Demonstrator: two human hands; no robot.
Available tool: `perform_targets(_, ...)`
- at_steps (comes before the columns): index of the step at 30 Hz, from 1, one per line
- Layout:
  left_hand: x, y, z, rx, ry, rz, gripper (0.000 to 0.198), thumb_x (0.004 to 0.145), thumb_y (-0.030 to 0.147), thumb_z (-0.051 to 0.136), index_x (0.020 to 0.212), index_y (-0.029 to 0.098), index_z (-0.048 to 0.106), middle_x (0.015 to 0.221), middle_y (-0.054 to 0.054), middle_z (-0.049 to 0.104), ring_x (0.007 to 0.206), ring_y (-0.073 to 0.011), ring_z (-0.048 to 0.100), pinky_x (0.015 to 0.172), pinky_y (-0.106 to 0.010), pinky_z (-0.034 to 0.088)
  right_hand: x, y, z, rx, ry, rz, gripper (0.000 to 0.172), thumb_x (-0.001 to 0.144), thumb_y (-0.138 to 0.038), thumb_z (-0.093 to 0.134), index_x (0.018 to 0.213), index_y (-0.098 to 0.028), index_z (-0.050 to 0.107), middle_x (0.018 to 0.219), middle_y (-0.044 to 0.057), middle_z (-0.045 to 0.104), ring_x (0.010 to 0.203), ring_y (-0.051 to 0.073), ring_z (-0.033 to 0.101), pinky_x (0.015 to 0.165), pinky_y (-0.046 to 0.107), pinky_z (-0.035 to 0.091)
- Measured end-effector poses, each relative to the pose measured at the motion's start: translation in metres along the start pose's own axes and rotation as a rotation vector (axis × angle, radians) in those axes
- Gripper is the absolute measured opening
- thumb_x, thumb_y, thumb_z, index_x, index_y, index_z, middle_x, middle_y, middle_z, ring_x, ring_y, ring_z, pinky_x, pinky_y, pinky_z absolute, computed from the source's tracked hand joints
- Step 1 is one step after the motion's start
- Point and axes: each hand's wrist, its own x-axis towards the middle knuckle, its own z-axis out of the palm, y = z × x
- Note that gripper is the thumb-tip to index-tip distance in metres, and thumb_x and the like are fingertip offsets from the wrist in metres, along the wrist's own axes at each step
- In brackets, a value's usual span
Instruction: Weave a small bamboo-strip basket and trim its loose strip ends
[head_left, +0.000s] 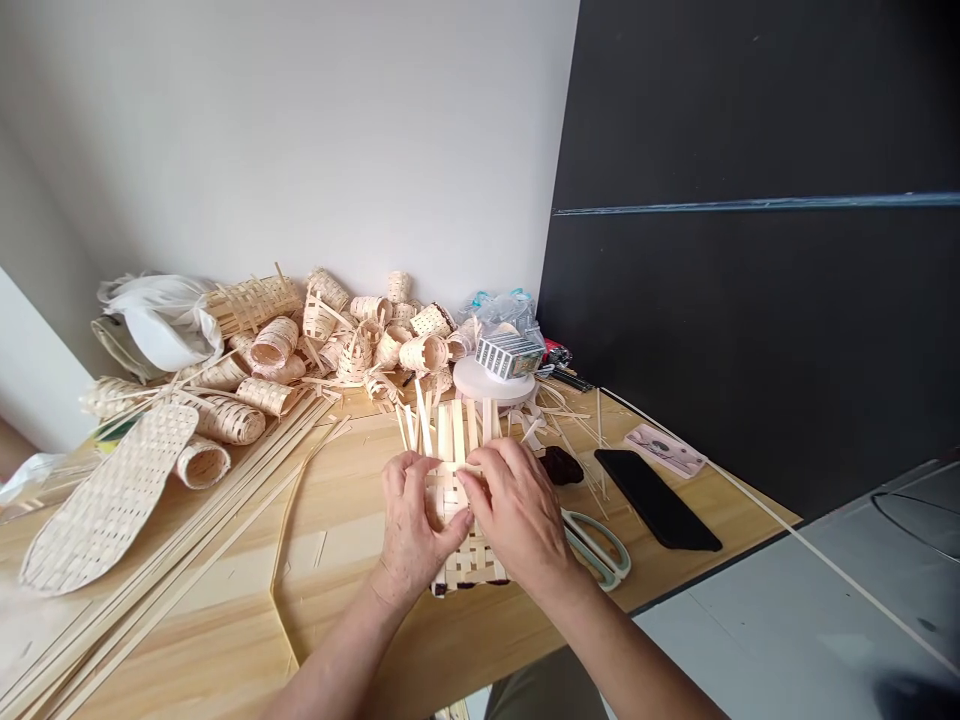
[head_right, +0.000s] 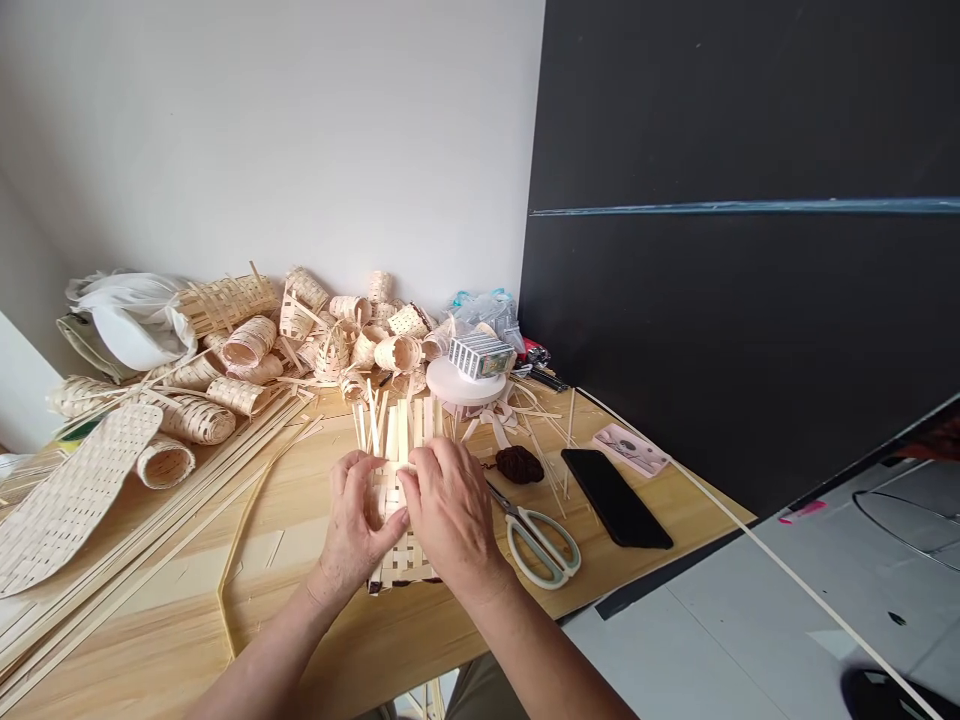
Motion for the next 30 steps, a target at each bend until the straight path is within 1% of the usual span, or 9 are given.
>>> perform_targets(6, -0.001, 0.0, 0.001, 0.024, 0.021, 0.005, 0.04, 0.077, 0.042, 0.058, 0.106, 0.018, 0.044, 0.103, -0.01, 0.042, 0.099, -0.0251, 0.044, 0.084, -0.042, 0.042, -0.004, 0.0, 0.006, 0.095, 0.064, 0.031, 0.013, 0.089, -0.021, 0.046, 0.077, -0.019, 0.051, 0.077, 0.004, 0.052, 0.072, 0.019, 0.049, 0.067, 0.031, 0.04)
perform_targets(12, 0.0, 0.002, -0.001, 0.055, 0.026, 0.04, 0.039, 0.078, 0.045, 0.057, 0.103, 0.018, 0.044, 0.098, -0.008, 0.043, 0.095, -0.0237, 0.044, 0.081, -0.039, 0.042, -0.008, 0.002, 0.007, 0.157, 0.099, 0.017, 0.013, 0.088, -0.017, 0.049, 0.075, -0.019, 0.05, 0.076, 0.004, 0.052, 0.072, 0.018, 0.048, 0.068, 0.032, 0.039)
perform_targets(18, -0.001, 0.003, -0.002, 0.099, 0.022, 0.07, 0.039, 0.079, 0.047, 0.055, 0.102, 0.018, 0.045, 0.097, -0.008, 0.044, 0.094, -0.0238, 0.044, 0.081, -0.038, 0.042, -0.012, 0.002, 0.004, 0.132, 0.124, -0.009, 0.016, 0.089, -0.015, 0.047, 0.074, -0.019, 0.05, 0.074, 0.004, 0.053, 0.071, 0.018, 0.049, 0.068, 0.033, 0.038)
perform_targets(21, -0.004, 0.004, -0.002, 0.115, 0.048, 0.084, 0.04, 0.079, 0.048, 0.054, 0.104, 0.018, 0.045, 0.099, -0.009, 0.044, 0.095, -0.0245, 0.045, 0.081, -0.039, 0.042, -0.012, 0.0, 0.001, 0.116, 0.129, -0.025, 0.014, 0.088, -0.014, 0.047, 0.075, -0.018, 0.051, 0.074, 0.005, 0.054, 0.071, 0.019, 0.049, 0.068, 0.033, 0.039)
perform_targets(23, -0.005, 0.005, -0.004, 0.125, 0.061, 0.083, 0.041, 0.079, 0.048, 0.055, 0.105, 0.018, 0.045, 0.1, -0.01, 0.044, 0.096, -0.025, 0.045, 0.082, -0.04, 0.041, -0.013, -0.003, -0.003, 0.127, 0.116, -0.033, 0.011, 0.088, -0.014, 0.047, 0.079, -0.017, 0.053, 0.077, 0.006, 0.055, 0.072, 0.019, 0.051, 0.069, 0.033, 0.041)
perform_targets(24, -0.006, 0.006, -0.005, 0.129, 0.062, 0.075, 0.041, 0.079, 0.047, 0.055, 0.106, 0.018, 0.045, 0.101, -0.01, 0.044, 0.097, -0.0252, 0.045, 0.082, -0.04, 0.041, -0.015, -0.004, -0.005, 0.142, 0.109, -0.037, 0.009, 0.088, -0.013, 0.047, 0.085, -0.017, 0.054, 0.08, 0.006, 0.056, 0.075, 0.019, 0.052, 0.07, 0.033, 0.042)
perform_targets(26, -0.008, 0.006, -0.007, 0.125, 0.056, 0.04, 0.041, 0.078, 0.045, 0.058, 0.107, 0.018, 0.045, 0.102, -0.01, 0.044, 0.098, -0.0252, 0.045, 0.083, -0.041, 0.042, -0.021, -0.003, -0.011, 0.201, 0.11, -0.044, 0.014, 0.088, -0.012, 0.047, 0.099, -0.016, 0.054, 0.087, 0.007, 0.057, 0.082, 0.019, 0.054, 0.073, 0.032, 0.044)
perform_targets(28, -0.01, 0.005, -0.011, 0.099, 0.053, -0.013, 0.041, 0.076, 0.041, 0.061, 0.107, 0.02, 0.044, 0.103, -0.009, 0.044, 0.099, -0.0252, 0.045, 0.084, -0.041, 0.042, -0.03, 0.003, -0.014, 0.271, 0.16, -0.002, 0.019, 0.087, -0.012, 0.049, 0.105, -0.018, 0.052, 0.091, 0.007, 0.057, 0.086, 0.018, 0.055, 0.075, 0.03, 0.046)
perform_targets(30, -0.012, 0.002, -0.015, 0.049, 0.058, -0.074, 0.04, 0.075, 0.039, 0.063, 0.105, 0.021, 0.045, 0.103, -0.008, 0.044, 0.1, -0.025, 0.045, 0.086, -0.042, 0.041, -0.04, 0.015, -0.013, 0.345, 0.217, 0.138, 0.013, 0.086, -0.014, 0.051, 0.097, -0.02, 0.053, 0.089, 0.006, 0.057, 0.084, 0.017, 0.056, 0.073, 0.029, 0.048)
